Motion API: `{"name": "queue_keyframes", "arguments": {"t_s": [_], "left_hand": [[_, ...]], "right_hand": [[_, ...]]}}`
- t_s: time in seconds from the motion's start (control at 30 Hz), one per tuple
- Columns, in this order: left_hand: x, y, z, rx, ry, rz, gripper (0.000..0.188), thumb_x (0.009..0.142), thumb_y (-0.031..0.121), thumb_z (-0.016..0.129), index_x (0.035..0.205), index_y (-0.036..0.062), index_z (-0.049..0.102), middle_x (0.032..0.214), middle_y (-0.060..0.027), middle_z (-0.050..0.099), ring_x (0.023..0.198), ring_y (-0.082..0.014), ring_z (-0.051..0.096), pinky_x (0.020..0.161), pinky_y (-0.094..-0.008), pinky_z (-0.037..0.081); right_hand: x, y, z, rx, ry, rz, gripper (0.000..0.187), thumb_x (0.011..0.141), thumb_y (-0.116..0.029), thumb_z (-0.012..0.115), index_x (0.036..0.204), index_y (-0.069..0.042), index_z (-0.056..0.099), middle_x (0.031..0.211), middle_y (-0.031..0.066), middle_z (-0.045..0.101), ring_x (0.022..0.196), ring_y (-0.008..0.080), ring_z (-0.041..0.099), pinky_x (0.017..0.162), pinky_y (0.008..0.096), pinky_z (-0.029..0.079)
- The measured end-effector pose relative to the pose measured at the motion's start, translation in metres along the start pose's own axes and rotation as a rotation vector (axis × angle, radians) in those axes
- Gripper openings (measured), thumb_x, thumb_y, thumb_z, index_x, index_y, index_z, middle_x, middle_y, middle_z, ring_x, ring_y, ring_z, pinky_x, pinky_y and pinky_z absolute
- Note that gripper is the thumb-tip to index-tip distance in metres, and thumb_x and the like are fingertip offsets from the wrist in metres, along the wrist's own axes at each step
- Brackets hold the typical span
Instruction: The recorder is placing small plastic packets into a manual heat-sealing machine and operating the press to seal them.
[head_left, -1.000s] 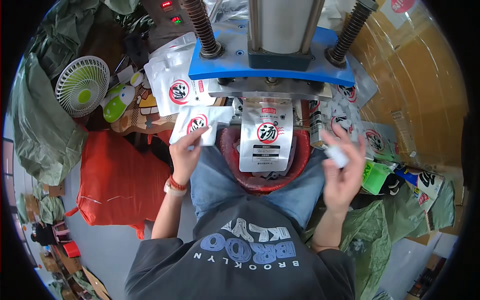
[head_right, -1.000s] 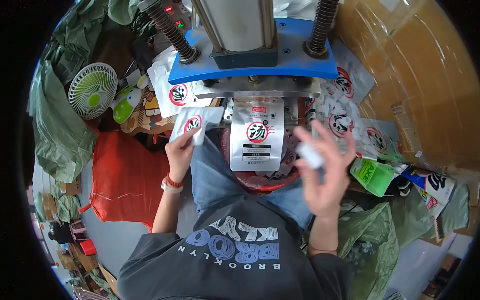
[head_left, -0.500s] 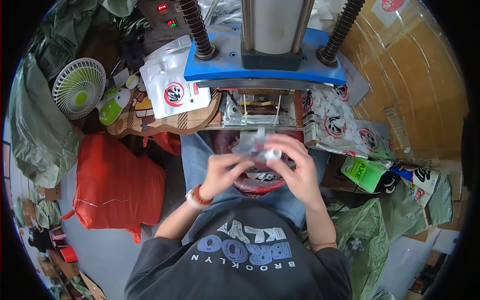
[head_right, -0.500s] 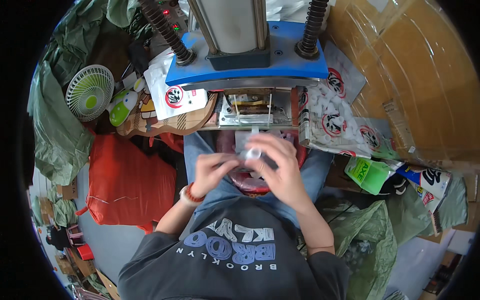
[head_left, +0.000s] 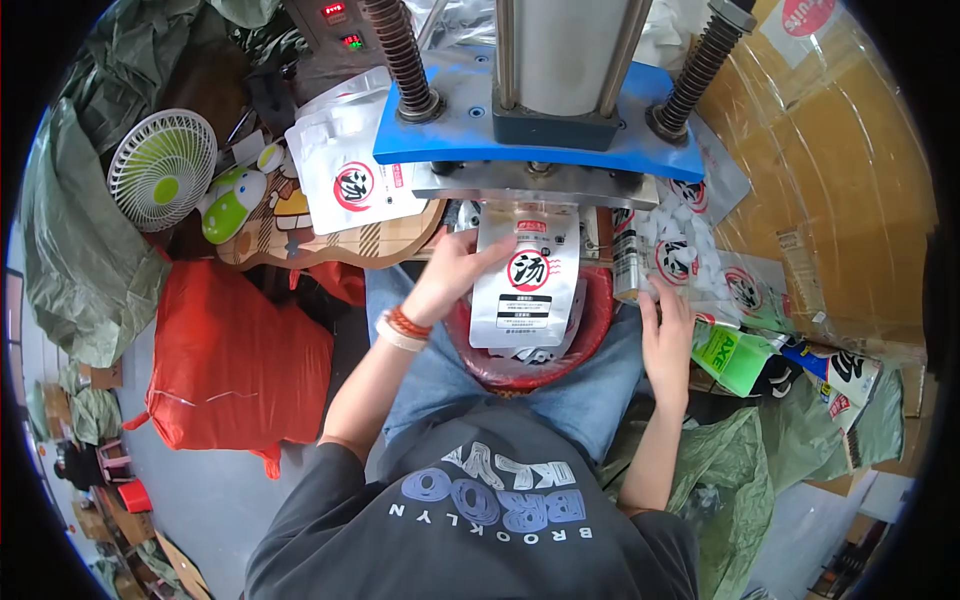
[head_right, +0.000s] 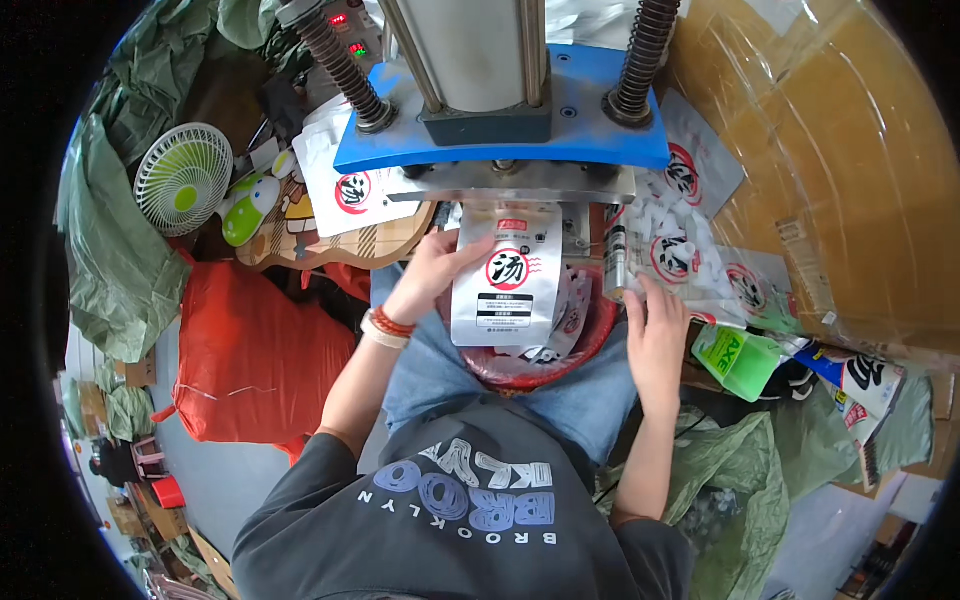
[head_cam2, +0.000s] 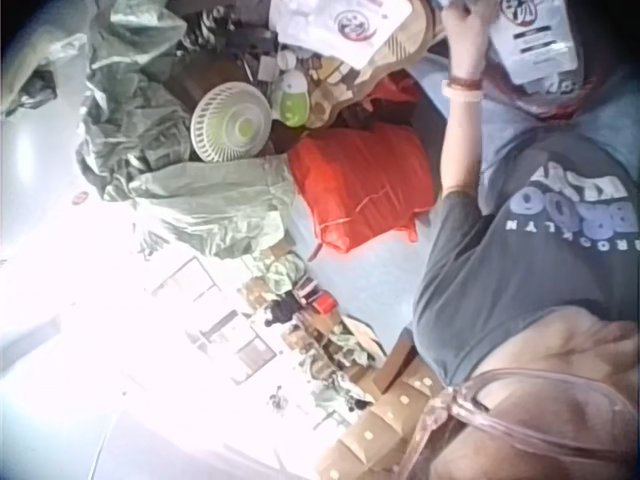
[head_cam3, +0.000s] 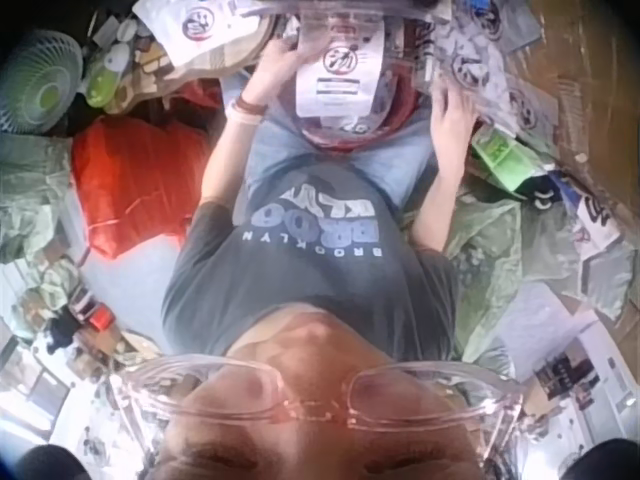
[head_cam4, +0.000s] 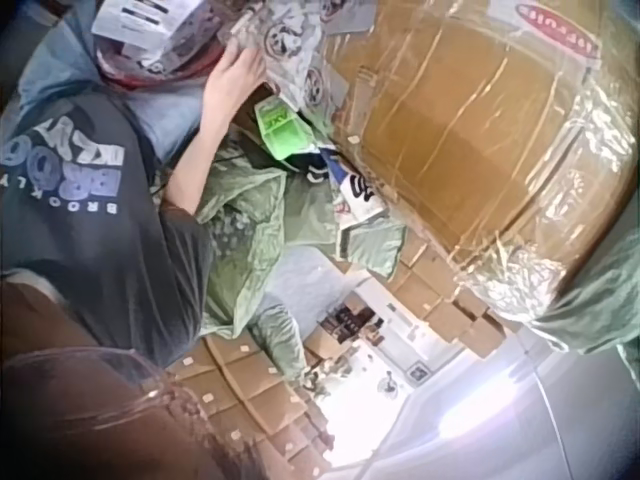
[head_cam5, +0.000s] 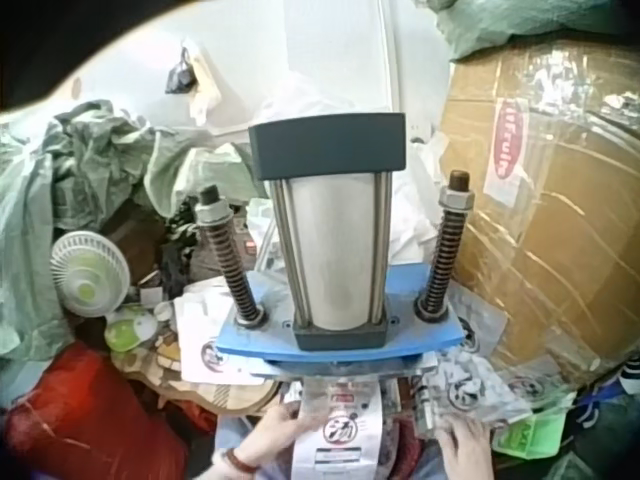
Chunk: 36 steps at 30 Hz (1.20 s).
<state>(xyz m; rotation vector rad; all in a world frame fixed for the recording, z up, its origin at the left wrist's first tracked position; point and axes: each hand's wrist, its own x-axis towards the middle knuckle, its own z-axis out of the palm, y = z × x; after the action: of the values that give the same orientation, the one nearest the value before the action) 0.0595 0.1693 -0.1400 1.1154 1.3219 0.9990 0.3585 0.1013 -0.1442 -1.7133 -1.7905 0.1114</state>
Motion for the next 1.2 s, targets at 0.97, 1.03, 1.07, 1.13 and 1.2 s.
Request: {"name": "queue_keyframes", "arguments": {"t_s": [0.97, 1.03, 1.07, 1.13, 1.2], "left_hand": [[-0.080, 0.006, -0.003, 0.348, -0.104, 0.388, 0.014, 0.088, 0.013, 0.069, 0.092, -0.0003, 0.072, 0.070, -0.0048, 0.068, 0.056, -0.0054, 0.057, 0.049, -0.0227, 0.042], [-0.061, -0.013, 0.011, 0.037, -0.061, 0.061, 0.023, 0.092, 0.020, 0.068, 0.089, -0.0030, 0.071, 0.071, 0.0021, 0.066, 0.057, -0.0016, 0.051, 0.049, -0.0205, 0.038], [-0.050, -0.018, 0.011, -0.098, -0.060, 0.071, 0.024, 0.093, 0.020, 0.067, 0.089, -0.0034, 0.071, 0.072, -0.0004, 0.068, 0.058, -0.0025, 0.055, 0.050, -0.0200, 0.041], [-0.031, -0.023, 0.014, -0.309, -0.079, -0.023, 0.024, 0.093, 0.019, 0.065, 0.091, -0.0042, 0.070, 0.078, -0.0058, 0.071, 0.064, -0.0066, 0.064, 0.054, -0.0204, 0.048], [-0.021, -0.021, 0.017, -0.381, -0.030, -0.070, 0.021, 0.093, 0.017, 0.065, 0.091, -0.0030, 0.070, 0.079, -0.0070, 0.071, 0.063, -0.0088, 0.065, 0.054, -0.0214, 0.050]], "right_hand": [[0.028, -0.127, -0.037, 0.318, -0.154, -0.532, 0.047, 0.081, -0.017, 0.072, 0.123, -0.001, 0.060, 0.105, 0.0131, 0.060, 0.099, 0.0318, 0.058, 0.103, 0.0499, 0.039], [0.037, -0.122, -0.047, 0.220, -0.040, -0.359, 0.043, 0.084, -0.011, 0.069, 0.125, 0.000, 0.058, 0.112, 0.0149, 0.062, 0.103, 0.0318, 0.058, 0.101, 0.0445, 0.041], [0.042, -0.118, -0.050, 0.267, 0.079, -0.329, 0.040, 0.086, -0.010, 0.067, 0.123, 0.001, 0.058, 0.114, 0.0153, 0.062, 0.104, 0.0309, 0.058, 0.099, 0.0421, 0.042], [0.052, -0.102, -0.056, 0.284, 0.150, -0.183, 0.033, 0.090, -0.008, 0.063, 0.121, 0.001, 0.059, 0.114, 0.0151, 0.063, 0.104, 0.0286, 0.059, 0.095, 0.0380, 0.044], [0.060, -0.078, -0.050, 0.178, 0.190, 0.012, 0.030, 0.090, -0.003, 0.058, 0.120, 0.000, 0.059, 0.114, 0.0140, 0.064, 0.102, 0.0301, 0.060, 0.091, 0.0366, 0.046]]}}
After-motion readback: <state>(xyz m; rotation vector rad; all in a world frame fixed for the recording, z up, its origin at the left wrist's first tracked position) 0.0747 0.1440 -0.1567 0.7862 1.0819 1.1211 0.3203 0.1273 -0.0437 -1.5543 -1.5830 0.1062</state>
